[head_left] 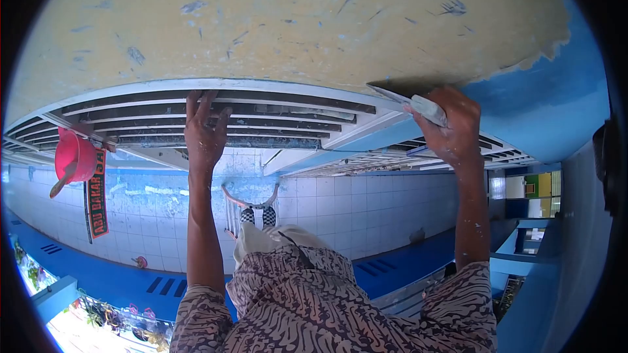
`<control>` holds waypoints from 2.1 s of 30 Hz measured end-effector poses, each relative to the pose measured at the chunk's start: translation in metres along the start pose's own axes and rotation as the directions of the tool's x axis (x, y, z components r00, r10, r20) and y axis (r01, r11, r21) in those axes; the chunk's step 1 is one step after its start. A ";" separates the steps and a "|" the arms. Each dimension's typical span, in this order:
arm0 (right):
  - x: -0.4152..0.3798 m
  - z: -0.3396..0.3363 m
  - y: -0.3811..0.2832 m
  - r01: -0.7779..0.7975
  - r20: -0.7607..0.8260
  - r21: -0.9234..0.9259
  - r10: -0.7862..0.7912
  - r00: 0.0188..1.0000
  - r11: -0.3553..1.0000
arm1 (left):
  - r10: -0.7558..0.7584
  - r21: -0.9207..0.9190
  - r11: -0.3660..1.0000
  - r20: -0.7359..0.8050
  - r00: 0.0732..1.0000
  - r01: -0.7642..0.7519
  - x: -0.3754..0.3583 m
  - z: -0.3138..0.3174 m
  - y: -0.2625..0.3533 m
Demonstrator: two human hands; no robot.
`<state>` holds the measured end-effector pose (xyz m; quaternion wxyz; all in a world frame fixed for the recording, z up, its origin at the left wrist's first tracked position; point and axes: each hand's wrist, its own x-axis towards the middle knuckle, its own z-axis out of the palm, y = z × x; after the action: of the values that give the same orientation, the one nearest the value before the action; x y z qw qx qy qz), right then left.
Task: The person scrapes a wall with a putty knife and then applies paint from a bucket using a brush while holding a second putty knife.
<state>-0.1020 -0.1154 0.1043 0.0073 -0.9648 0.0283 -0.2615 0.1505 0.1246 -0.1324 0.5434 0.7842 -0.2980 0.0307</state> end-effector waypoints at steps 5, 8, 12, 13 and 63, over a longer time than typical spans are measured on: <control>0.005 -0.017 -0.011 -0.132 -0.117 0.040 0.136 0.984 0.990 | 0.003 0.026 1.000 -0.005 1.000 -0.003 -0.001 -0.004 0.003; 0.016 -0.031 -0.012 -0.020 -0.012 -0.062 0.019 1.000 0.998 | -0.005 0.016 1.000 0.000 1.000 0.005 -0.001 -0.001 0.003; 0.020 -0.033 -0.008 -0.039 0.022 -0.067 0.040 0.999 0.997 | 0.017 -0.005 1.000 0.002 1.000 -0.017 0.000 -0.003 0.002; 0.021 -0.030 -0.006 -0.084 -0.025 -0.029 0.083 0.996 0.996 | -0.015 -0.019 1.000 0.006 1.000 0.015 -0.002 -0.003 0.004; -0.032 -0.012 0.034 -0.001 -0.042 0.001 0.001 0.999 1.000 | 0.004 0.079 0.997 0.012 1.000 -0.005 0.000 -0.003 0.002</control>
<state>-0.1373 -0.1472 0.0971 0.0074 -0.9590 0.0288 -0.2817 0.1502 0.1264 -0.1296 0.5101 0.8046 -0.3014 0.0390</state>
